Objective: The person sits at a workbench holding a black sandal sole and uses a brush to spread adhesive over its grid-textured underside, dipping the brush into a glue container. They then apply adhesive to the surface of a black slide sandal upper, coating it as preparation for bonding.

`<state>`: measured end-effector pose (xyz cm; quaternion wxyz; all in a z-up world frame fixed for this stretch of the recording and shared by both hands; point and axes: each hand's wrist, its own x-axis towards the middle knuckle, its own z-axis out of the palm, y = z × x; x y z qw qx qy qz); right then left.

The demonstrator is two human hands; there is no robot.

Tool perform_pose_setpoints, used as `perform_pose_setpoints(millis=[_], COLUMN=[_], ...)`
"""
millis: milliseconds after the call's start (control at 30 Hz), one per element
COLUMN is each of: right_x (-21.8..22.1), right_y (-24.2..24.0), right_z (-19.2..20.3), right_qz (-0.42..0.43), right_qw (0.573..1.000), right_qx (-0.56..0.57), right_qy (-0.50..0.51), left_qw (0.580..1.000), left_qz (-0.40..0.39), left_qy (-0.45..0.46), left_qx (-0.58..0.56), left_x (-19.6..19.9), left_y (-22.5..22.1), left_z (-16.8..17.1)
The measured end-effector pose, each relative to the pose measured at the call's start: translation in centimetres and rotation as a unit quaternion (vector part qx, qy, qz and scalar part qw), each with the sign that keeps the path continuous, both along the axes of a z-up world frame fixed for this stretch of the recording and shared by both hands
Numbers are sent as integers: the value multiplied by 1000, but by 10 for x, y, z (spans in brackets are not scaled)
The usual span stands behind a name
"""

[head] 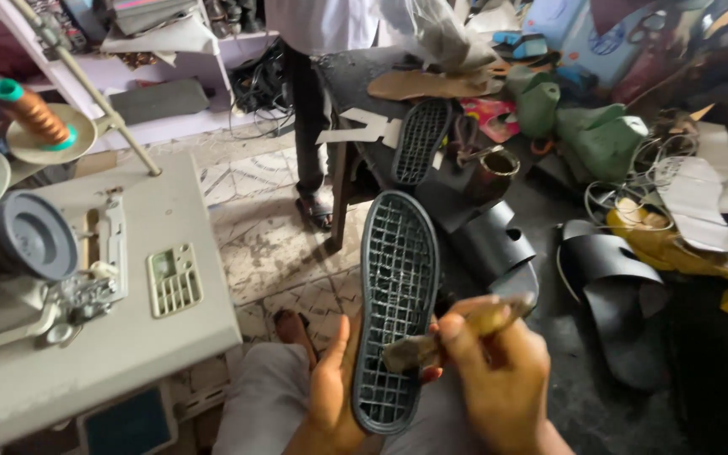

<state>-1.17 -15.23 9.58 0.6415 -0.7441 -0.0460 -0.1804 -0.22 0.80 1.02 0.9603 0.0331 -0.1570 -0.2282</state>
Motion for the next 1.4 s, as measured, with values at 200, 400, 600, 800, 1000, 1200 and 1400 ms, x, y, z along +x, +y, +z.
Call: perform_pose_setpoints(millis=[200, 400, 600, 800, 1000, 1200, 1400], right_x=[-22, -30, -15, -17, -2, -5, -8], right_y=[21, 16, 11, 7, 1, -1, 0], right_z=[-12, -32, -16, 0, 9, -2, 8], right_qz=[58, 146, 144, 336, 210, 353, 347], right_qw=[942, 930, 922, 858, 884, 851, 846], right_qx=[-182, -218, -240, -241, -297, -252, -255], right_qy=[-275, -256, -268, -304, -294, -296, -313], left_qw=[996, 991, 988, 990, 982, 986, 981], left_qz=[16, -4, -26, -57, -65, -94, -73], left_qy=[74, 130, 138, 114, 169, 137, 156], left_qx=[49, 41, 62, 60, 46, 7, 94], left_x=[-6, -10, -12, -12, -10, -4, -3], left_y=[-2, 1, -2, 5, 1, 0, 1], left_z=[-15, 13, -18, 5, -45, -36, -3])
